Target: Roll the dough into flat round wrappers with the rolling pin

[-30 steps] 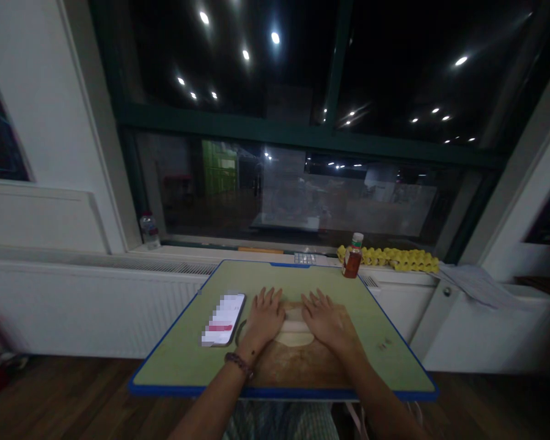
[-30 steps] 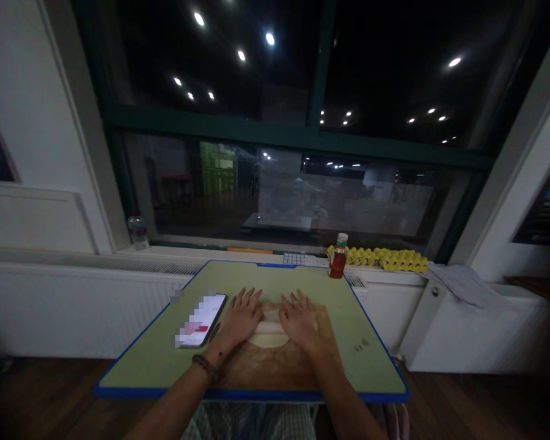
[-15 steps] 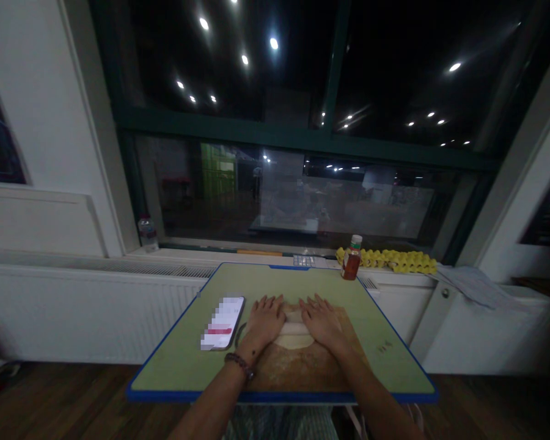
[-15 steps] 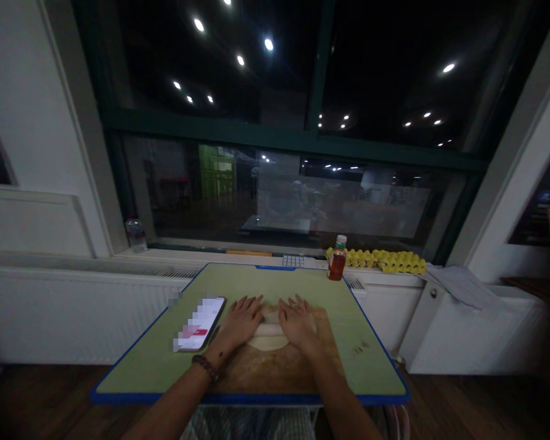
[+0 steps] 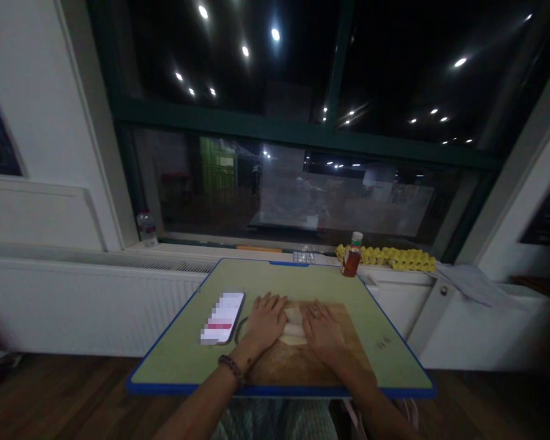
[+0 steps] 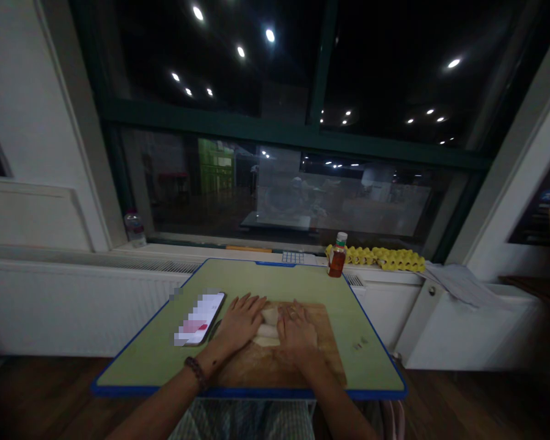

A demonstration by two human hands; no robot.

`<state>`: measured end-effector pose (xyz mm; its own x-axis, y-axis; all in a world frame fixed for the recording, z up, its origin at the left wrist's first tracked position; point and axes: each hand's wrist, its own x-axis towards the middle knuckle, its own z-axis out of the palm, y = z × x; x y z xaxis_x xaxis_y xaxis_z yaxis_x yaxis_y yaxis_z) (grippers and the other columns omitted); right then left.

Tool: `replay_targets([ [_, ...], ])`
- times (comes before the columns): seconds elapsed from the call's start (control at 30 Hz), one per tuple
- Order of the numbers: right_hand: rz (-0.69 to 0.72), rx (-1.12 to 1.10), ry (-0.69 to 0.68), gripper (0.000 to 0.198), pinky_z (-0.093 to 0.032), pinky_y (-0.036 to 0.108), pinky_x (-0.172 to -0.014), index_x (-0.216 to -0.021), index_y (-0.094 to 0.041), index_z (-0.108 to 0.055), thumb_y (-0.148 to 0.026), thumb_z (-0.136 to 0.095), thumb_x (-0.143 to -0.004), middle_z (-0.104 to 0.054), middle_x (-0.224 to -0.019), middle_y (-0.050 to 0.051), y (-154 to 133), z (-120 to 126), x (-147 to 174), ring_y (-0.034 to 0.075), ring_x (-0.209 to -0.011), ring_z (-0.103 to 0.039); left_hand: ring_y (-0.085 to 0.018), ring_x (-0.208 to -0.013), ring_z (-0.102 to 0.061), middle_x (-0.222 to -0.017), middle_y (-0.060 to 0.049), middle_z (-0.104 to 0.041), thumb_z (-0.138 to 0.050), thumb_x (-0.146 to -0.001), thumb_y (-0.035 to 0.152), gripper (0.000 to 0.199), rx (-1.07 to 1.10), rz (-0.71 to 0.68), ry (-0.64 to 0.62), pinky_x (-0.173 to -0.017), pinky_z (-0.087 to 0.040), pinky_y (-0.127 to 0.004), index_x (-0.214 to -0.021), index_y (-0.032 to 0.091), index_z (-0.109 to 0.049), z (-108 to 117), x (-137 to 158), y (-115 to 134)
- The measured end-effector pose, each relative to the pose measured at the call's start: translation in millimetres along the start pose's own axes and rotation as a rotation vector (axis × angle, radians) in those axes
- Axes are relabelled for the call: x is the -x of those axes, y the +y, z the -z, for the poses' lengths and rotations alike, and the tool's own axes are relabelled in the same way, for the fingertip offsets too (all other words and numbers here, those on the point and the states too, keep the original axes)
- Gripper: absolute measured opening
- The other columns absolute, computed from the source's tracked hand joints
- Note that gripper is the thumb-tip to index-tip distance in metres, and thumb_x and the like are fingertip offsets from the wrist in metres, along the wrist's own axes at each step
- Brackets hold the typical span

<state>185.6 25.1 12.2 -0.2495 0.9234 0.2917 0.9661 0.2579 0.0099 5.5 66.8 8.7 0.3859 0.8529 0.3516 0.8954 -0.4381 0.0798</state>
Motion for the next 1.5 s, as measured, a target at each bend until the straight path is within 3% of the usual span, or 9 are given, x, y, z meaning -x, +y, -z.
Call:
replay_targets([
  [0.1,-0.037,-0.015,-0.008,0.045,-0.025,0.042,-0.114,-0.136,-0.016,-0.053,-0.021,-0.031,-0.097,-0.054,-0.139,0.009,-4.8,6.9,5.8,0.025,-0.136,-0.038,-0.027,-0.137,-0.036,-0.142,-0.005,-0.051,-0.038,-0.093,0.033,0.046,0.044,-0.078,-0.011,-0.114,-0.024,-0.051,-0.136,0.023,-0.050,0.2,-10.4,-8.8],
  [0.3,-0.231,-0.038,-0.053,0.046,-0.023,0.048,-0.113,-0.136,-0.016,-0.053,-0.025,-0.030,-0.097,-0.051,-0.141,0.009,-16.2,12.7,3.0,0.030,-0.141,-0.028,-0.020,-0.140,-0.029,-0.149,-0.001,-0.043,-0.042,-0.091,0.034,0.048,0.096,-0.205,-0.020,-0.118,-0.015,-0.040,-0.138,0.025,-0.047,0.5,-37.6,-19.8],
  [0.53,-0.283,-0.015,0.001,0.047,-0.018,0.051,-0.113,-0.131,-0.013,-0.058,-0.024,-0.030,-0.095,-0.050,-0.141,0.012,-20.8,9.6,-4.5,0.031,-0.142,-0.026,-0.027,-0.142,-0.028,-0.153,-0.010,-0.036,-0.036,-0.091,0.048,0.064,0.057,0.083,-0.260,-0.113,-0.024,-0.045,-0.148,0.020,-0.030,-5.3,-52.0,-12.2],
  [0.7,-0.216,-0.052,0.014,0.049,-0.014,0.048,-0.115,-0.136,-0.012,-0.053,-0.023,-0.030,-0.094,-0.048,-0.143,0.010,-27.3,-0.4,6.8,0.028,-0.141,-0.029,-0.028,-0.142,-0.027,-0.152,-0.006,-0.039,-0.029,-0.095,0.038,0.052,0.038,0.021,-0.336,-0.114,-0.020,-0.051,-0.144,0.026,-0.041,3.2,-30.0,-14.1],
  [0.87,-0.202,-0.082,0.077,0.049,-0.016,0.046,-0.115,-0.136,-0.012,-0.052,-0.022,-0.028,-0.095,-0.048,-0.143,0.009,-32.9,-8.1,13.5,0.025,-0.141,-0.028,-0.027,-0.145,-0.020,-0.155,-0.008,-0.032,-0.025,-0.096,0.033,0.054,-0.006,-0.030,-0.311,-0.115,-0.017,-0.051,-0.148,0.023,-0.033,9.8,-14.1,-17.0],
  [1.03,-0.254,-0.033,0.002,0.046,-0.015,0.049,-0.115,-0.130,-0.013,-0.058,-0.023,-0.029,-0.096,-0.051,-0.140,0.011,-19.1,-5.1,-15.1,0.028,-0.140,-0.030,-0.026,-0.146,-0.013,-0.159,-0.010,-0.020,-0.028,-0.093,0.031,0.060,-0.009,0.073,-0.334,-0.116,-0.014,-0.049,-0.151,0.020,-0.023,3.6,-40.4,-13.0],
  [1.2,-0.228,-0.009,-0.132,0.046,-0.018,0.051,-0.113,-0.134,-0.016,-0.054,-0.020,-0.027,-0.097,-0.050,-0.141,0.010,-4.7,-5.4,-37.1,0.027,-0.141,-0.030,-0.029,-0.146,-0.011,-0.159,-0.016,-0.013,-0.032,-0.091,0.033,0.066,0.002,0.126,-0.337,-0.115,-0.016,-0.050,-0.152,0.013,-0.018,-0.7,-59.9,-10.7],
  [1.33,-0.201,-0.009,-0.072,0.048,-0.015,0.049,-0.115,-0.136,-0.012,-0.052,-0.022,-0.027,-0.096,-0.046,-0.144,0.011,-12.7,-2.5,-24.9,0.027,-0.143,-0.023,-0.029,-0.146,-0.012,-0.159,-0.013,-0.018,-0.027,-0.094,0.032,0.060,-0.005,0.087,-0.331,-0.115,-0.015,-0.051,-0.151,0.017,-0.023,1.1,-41.5,-10.9],
  [1.5,-0.171,-0.038,-0.002,0.050,-0.012,0.044,-0.117,-0.139,-0.003,-0.046,-0.020,-0.027,-0.095,-0.042,-0.147,0.014,-31.2,-0.4,1.4,0.026,-0.143,-0.024,-0.028,-0.146,-0.014,-0.158,-0.010,-0.023,-0.027,-0.096,0.026,0.054,-0.041,-0.014,-0.216,-0.116,-0.014,-0.052,-0.149,0.021,-0.031,12.0,-3.1,-5.9],
])
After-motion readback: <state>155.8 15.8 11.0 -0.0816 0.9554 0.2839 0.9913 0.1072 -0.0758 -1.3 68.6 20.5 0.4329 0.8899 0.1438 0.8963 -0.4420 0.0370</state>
